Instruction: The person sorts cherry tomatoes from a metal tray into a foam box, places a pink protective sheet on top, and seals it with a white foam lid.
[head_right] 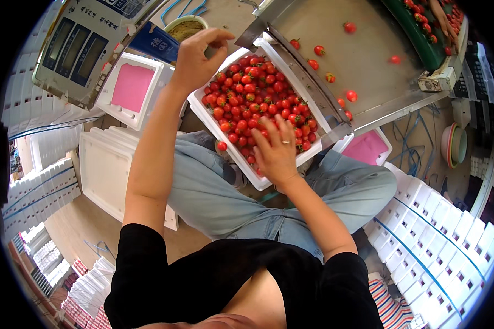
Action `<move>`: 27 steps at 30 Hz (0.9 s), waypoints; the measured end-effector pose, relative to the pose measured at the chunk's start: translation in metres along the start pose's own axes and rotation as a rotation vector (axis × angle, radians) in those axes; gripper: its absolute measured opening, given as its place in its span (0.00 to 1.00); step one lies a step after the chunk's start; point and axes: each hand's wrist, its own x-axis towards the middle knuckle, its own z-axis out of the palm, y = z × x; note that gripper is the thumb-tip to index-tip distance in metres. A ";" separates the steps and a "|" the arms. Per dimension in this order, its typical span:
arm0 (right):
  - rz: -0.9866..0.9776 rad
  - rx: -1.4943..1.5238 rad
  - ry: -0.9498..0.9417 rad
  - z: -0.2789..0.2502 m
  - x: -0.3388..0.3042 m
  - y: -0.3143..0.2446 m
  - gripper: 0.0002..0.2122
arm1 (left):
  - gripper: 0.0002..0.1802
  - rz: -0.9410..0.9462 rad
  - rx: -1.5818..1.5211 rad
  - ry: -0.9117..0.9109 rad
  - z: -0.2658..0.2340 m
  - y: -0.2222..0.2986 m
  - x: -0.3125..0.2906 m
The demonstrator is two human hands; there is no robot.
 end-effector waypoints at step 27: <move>-0.162 0.080 -0.129 -0.006 -0.086 0.008 0.19 | 0.10 -0.162 0.506 -0.317 0.077 -0.002 -0.096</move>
